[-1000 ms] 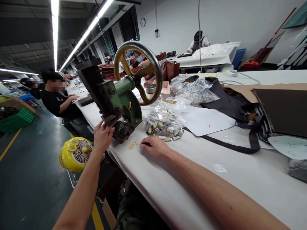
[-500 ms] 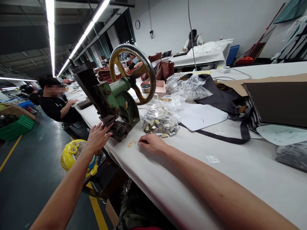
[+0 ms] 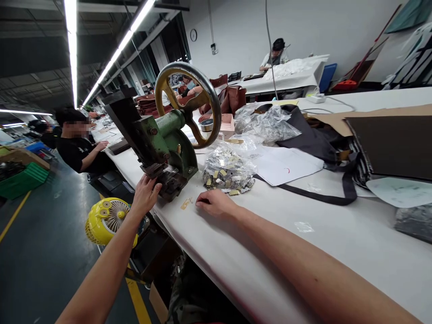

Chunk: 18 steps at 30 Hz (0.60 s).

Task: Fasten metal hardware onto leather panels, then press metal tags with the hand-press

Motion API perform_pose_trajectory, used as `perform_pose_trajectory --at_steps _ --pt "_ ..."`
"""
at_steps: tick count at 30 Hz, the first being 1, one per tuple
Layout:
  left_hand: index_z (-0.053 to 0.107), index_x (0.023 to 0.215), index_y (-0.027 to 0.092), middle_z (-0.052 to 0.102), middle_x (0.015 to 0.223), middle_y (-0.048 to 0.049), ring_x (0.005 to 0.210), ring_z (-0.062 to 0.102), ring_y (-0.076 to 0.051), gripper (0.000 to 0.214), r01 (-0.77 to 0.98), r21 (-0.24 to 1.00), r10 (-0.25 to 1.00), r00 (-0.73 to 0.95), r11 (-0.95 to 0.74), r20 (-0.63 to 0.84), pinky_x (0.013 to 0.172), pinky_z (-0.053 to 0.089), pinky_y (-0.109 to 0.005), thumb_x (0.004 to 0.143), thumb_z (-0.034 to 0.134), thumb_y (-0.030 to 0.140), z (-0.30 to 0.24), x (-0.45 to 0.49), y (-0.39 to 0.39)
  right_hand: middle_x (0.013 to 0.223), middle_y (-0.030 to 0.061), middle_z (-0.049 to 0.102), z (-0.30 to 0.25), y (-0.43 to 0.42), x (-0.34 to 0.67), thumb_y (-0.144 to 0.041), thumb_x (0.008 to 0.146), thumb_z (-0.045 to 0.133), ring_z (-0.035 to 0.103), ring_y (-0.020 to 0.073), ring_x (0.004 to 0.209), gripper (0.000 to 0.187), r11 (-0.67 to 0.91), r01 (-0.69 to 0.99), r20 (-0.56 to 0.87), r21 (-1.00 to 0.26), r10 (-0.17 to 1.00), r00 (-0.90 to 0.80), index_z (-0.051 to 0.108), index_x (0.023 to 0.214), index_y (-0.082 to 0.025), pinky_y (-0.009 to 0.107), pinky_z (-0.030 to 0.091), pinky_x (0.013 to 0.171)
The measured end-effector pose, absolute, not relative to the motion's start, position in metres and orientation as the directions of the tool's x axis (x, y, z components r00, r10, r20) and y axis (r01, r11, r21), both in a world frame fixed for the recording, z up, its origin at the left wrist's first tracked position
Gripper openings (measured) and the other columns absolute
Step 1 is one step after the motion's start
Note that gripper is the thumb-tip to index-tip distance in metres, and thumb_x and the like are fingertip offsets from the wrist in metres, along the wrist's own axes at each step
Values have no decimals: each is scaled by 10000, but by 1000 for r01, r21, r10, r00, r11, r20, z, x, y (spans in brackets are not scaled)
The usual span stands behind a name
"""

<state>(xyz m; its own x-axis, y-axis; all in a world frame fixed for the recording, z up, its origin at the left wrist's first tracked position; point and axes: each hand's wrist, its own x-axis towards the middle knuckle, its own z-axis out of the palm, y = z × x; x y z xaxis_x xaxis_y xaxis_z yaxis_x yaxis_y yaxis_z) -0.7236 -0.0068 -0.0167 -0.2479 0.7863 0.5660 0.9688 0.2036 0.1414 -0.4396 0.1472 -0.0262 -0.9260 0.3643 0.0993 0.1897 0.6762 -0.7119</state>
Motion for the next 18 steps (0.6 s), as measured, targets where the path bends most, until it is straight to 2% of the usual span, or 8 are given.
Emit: perform_pose_trajectory --at_steps 4,7,13,18 --pt "581 1442 272 542 1465 -135 1353 495 -328 512 975 123 799 -221 184 560 1121 424 -527 1019 465 537 -8 -726 -6 993 51 779 -25 147 -440 -340 940 572 667 200 816 279 670 203 82 -714 367 -927 798 1023 -198 276 436 717" --pt "613 1412 286 565 1433 -133 1311 523 -330 486 979 72 813 -200 192 547 1097 439 -520 1018 471 532 -2 -732 -5 993 49 776 -25 147 -440 -342 942 565 670 203 828 279 660 203 82 -723 374 -924 794 1015 -201 277 441 722" --pt "622 1405 315 609 1408 -120 1314 520 -341 477 991 -94 890 -40 92 455 1158 358 -565 998 503 535 11 -754 -5 969 46 772 -27 149 -442 -354 937 575 672 209 842 267 651 193 82 -735 367 -926 795 1002 -216 279 447 734" --pt "592 1436 329 578 1469 -114 1361 489 -358 548 989 -144 918 25 35 395 1181 329 -568 956 561 591 18 -763 -8 950 46 770 -25 149 -442 -365 948 570 668 207 822 273 640 204 65 -741 371 -926 791 1000 -213 281 440 714"
